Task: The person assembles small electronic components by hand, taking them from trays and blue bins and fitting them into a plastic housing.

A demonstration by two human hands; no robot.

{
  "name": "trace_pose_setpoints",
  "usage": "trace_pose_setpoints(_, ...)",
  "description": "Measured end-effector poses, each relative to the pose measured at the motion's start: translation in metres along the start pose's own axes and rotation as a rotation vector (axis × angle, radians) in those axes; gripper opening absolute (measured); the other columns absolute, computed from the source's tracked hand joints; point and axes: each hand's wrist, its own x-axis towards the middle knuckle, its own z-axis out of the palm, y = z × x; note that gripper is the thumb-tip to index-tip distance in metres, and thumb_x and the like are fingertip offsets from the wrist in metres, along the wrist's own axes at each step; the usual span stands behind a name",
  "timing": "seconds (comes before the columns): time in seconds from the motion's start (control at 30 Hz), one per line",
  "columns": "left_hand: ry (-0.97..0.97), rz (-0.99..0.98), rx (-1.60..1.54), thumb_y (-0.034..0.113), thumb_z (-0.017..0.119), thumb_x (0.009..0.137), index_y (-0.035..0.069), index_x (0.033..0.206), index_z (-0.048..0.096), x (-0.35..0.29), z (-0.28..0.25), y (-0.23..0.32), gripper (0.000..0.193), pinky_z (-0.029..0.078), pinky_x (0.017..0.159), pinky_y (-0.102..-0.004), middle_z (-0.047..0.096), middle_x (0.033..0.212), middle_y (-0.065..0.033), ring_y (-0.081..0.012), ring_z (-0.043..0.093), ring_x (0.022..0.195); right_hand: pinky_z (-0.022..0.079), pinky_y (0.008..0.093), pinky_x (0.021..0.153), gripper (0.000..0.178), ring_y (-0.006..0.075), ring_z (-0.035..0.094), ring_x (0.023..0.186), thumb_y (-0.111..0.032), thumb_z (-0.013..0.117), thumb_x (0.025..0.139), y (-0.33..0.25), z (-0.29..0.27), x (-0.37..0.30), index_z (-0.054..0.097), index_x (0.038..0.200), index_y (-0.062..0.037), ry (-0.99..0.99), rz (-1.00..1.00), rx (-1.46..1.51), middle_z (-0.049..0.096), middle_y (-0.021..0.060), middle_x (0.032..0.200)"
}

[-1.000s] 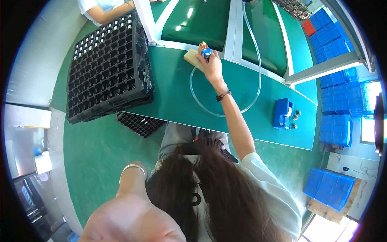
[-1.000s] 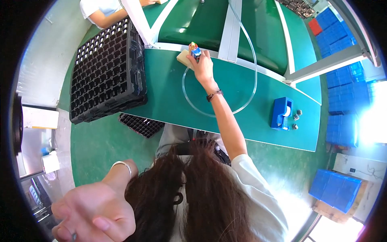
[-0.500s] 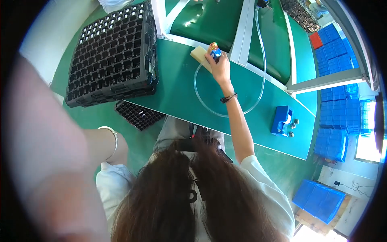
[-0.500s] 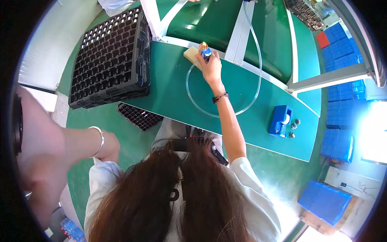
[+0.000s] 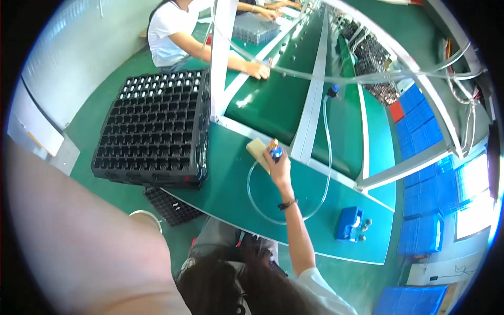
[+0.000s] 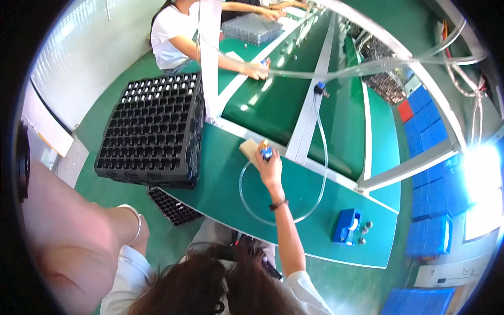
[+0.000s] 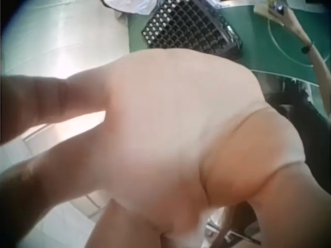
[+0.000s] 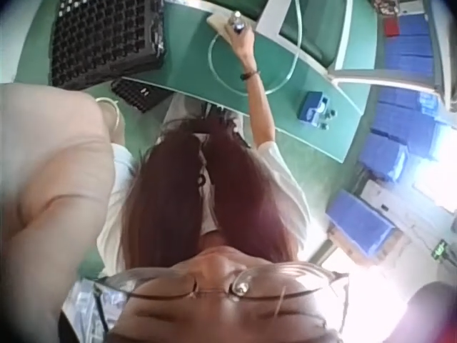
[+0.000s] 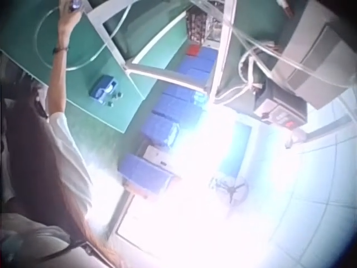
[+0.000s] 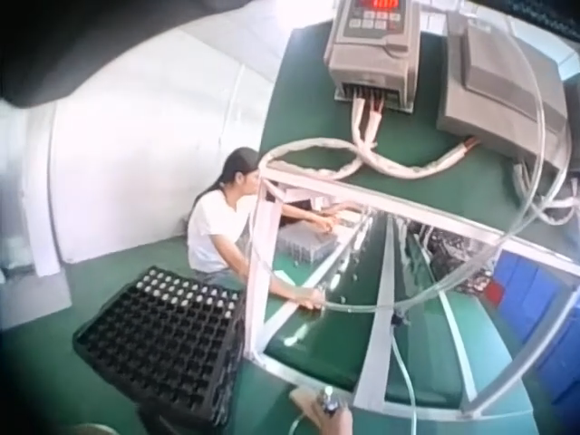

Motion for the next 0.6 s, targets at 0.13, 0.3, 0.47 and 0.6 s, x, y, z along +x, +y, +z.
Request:
trace_pose_setpoints(0.13,-0.056,-0.107,-0.103,0.014,0.043,0.089,0.001,0.108,0.054,-0.012,-0.001,-0.005,0.026,0.045,0.08,-0.0346,0.056,0.105,-0.0107,-0.0224,0.053,0.091,0.047,0.0313,0.068,0.034,0.0214,0.06,0.07,-0.026,0.066,0.079,-0.002,0.015,0.012,0.058,0.094,0.0042,-0.043,-0.027,0.008,0.062,0.015,0.078)
trace_pose_setpoints(0.3,-0.029,-0.16,-0.191,0.016,0.043,0.09,0.001,0.107,0.055,-0.021,0.023,-0.034,0.025,0.044,0.082,-0.033,0.056,0.105,-0.0101,-0.0208,0.054,0.092,0.046,0.0282,0.071,0.035,0.013,0.057,0.075,-0.023,0.065,0.08,0.005,0.021,0.066,0.056,0.103,0.0014,-0.13,0.081,0.316,0.062,0.0089,0.084)
trace_pose_setpoints(0.47,-0.03,-0.258,-0.3,0.017,0.044,0.091,0.0,0.106,0.055,-0.031,0.043,-0.059,0.026,0.044,0.083,-0.0315,0.057,0.105,-0.0096,-0.0193,0.054,0.094,0.047,0.0316,0.068,0.038,0.0204,0.061,0.071,-0.032,0.066,0.079,0.044,0.053,0.195,0.058,0.094,0.0019,0.029,-0.034,0.085,0.062,0.0136,0.076)
trace_pose_setpoints(0.6,-0.104,-0.316,-0.306,0.019,0.044,0.092,0.0,0.105,0.055,-0.027,0.026,-0.086,0.026,0.043,0.085,-0.0302,0.058,0.104,-0.0092,-0.018,0.054,0.095,0.047,0.0375,0.065,0.042,0.0291,0.063,0.074,-0.042,0.063,0.078,0.049,0.084,0.241,0.061,0.089,-0.0008,0.023,-0.023,-0.021,0.063,0.0174,0.078)
